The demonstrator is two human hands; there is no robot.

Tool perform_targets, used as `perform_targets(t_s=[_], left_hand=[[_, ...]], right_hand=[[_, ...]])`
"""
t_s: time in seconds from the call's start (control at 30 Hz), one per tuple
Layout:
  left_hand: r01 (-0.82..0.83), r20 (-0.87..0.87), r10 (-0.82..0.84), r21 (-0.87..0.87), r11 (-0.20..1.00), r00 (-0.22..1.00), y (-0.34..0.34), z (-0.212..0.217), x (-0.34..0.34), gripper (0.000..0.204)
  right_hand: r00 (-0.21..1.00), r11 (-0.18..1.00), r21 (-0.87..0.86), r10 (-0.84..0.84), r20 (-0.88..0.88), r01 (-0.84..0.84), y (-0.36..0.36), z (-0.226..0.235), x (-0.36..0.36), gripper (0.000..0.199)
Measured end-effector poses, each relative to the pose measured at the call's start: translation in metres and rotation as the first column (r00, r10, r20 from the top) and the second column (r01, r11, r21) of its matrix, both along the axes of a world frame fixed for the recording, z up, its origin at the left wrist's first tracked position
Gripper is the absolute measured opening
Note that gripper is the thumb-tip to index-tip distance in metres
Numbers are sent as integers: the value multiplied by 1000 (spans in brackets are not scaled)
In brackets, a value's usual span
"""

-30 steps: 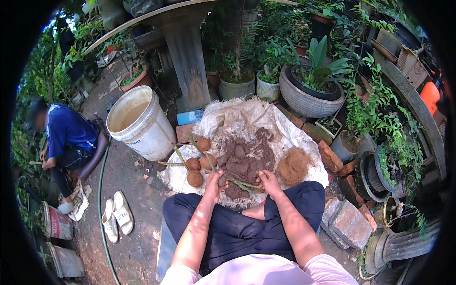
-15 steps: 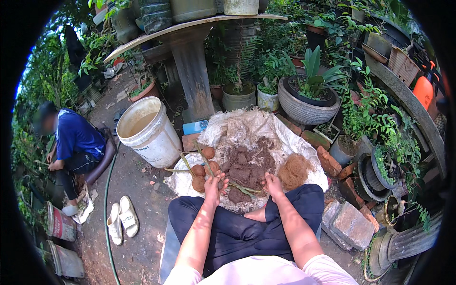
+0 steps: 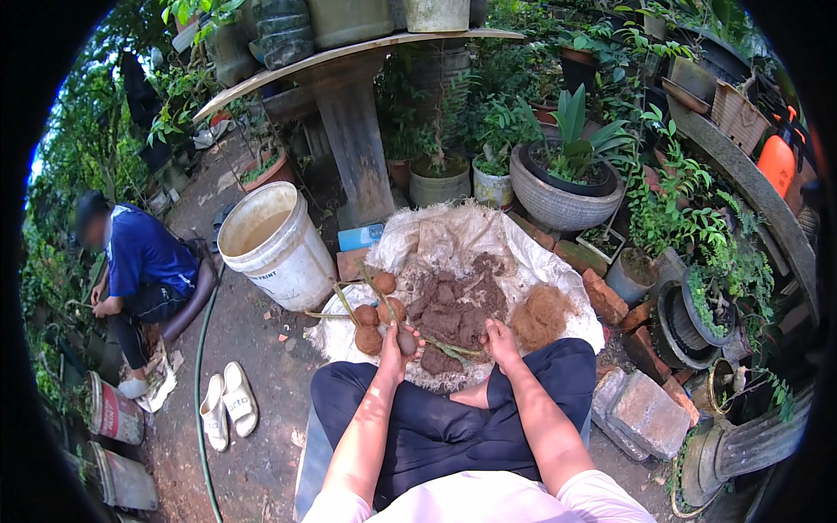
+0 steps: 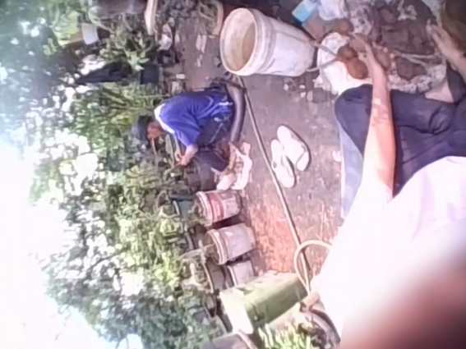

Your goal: The person sits cross-legged and repeatedly scoops soil or clay from a pile, then rolls and shapes it into small balls by hand. The formed balls are placed on a nearby sack. The person occasionally adjusts the position of the material and continues the shaping process.

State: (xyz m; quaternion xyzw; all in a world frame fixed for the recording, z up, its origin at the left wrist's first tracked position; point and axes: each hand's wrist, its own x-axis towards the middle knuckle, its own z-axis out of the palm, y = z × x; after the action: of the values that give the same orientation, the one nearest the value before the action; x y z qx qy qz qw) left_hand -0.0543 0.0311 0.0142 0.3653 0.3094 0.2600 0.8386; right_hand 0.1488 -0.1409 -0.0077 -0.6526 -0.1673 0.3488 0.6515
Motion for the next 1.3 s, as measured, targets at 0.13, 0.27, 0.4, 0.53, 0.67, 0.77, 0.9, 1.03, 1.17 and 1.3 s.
perform_targets(t_s=[0.13,0.27,0.4,0.53,0.67,0.77,0.9,1.03,1.17,1.3], left_hand=[[65,33,-66,35,997,997,-6,7,1,32],[73,15,-75,68,995,997,-7,12,3,36],[32,-1,-33,122,992,999,-9,15,8,40],[24,-47,-19,106,994,999,-11,13,15,42],[61,-131,-38,175,983,991,-6,1,20,49],[5,-90,10,164,987,996,-4,-9,24,51],[5,-103,24,273,962,994,-7,-12,27,45],[70,-112,-30,375,924,993,-12,-6,28,38],[146,-132,-98,431,890,986,-12,-5,29,33],[141,-85,-115,456,879,990,-13,-9,32,29]], right_hand=[[997,997,-31,72,-21,-73,-2,4,-2,29],[973,986,-49,163,163,-157,2,-3,-5,25],[900,961,-212,245,360,-177,0,-4,-17,22],[831,950,-261,283,479,-173,-6,14,-47,29],[766,969,-139,245,595,-202,-3,42,-59,36],[717,961,-119,266,644,-250,3,56,-62,38],[785,932,-185,363,501,-313,12,61,-73,35],[789,905,-212,425,443,-369,26,61,-73,31],[818,908,-206,417,396,-364,34,64,-70,33],[816,904,-283,414,403,-319,42,69,-71,39]])
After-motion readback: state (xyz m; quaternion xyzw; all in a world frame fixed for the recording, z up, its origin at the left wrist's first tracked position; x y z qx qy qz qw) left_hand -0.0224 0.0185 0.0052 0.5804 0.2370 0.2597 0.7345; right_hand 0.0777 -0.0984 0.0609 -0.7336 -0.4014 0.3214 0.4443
